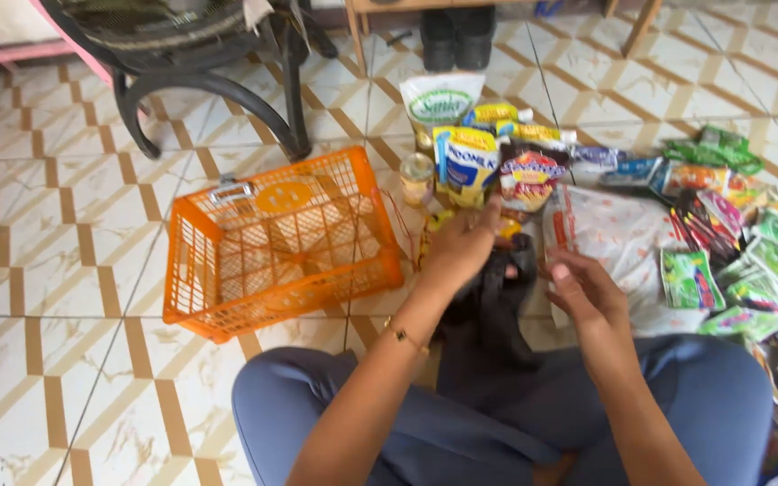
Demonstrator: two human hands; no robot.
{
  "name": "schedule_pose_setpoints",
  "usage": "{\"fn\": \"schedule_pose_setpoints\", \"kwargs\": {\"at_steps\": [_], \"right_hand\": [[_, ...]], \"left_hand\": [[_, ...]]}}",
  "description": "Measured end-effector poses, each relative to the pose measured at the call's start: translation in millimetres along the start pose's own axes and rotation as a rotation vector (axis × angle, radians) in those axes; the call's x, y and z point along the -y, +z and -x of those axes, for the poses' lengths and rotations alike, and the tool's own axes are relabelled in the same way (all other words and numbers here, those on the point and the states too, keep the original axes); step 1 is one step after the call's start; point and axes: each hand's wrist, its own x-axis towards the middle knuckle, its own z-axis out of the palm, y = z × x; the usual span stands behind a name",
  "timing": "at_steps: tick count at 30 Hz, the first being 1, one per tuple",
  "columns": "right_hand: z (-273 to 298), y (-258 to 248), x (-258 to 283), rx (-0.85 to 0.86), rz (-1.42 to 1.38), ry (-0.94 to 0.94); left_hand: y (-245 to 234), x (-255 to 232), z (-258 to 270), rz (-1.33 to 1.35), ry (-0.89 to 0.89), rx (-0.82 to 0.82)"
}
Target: Unpacking and sorting various grocery items and packages on the floor.
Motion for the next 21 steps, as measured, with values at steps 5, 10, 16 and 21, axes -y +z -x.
{"fn": "schedule_pose_setpoints", "kwargs": {"at_steps": [5, 10, 16, 21], "right_hand": [[10.4, 35.7, 5.9, 0.005, -0.015, -0.156], [-12.0, 1.6, -55.8, -0.233, 0.031, -0.224], [20.7, -13.7, 27.3, -0.49, -0.04, -0.511], [25.5, 45.1, 48.9, -0.09, 0.328, -0.66]], "left_hand": [[31.8, 45.7, -32.5, 0.487, 0.263, 0.237], [-20.7, 5.4, 3.1, 0.337, 0.262, 0.256], [-62.3, -6.5, 45.4, 0.098, 0.245, 0.224], [-45.4, 0.2, 66.3, 0.164, 0.268, 0.225]]}}
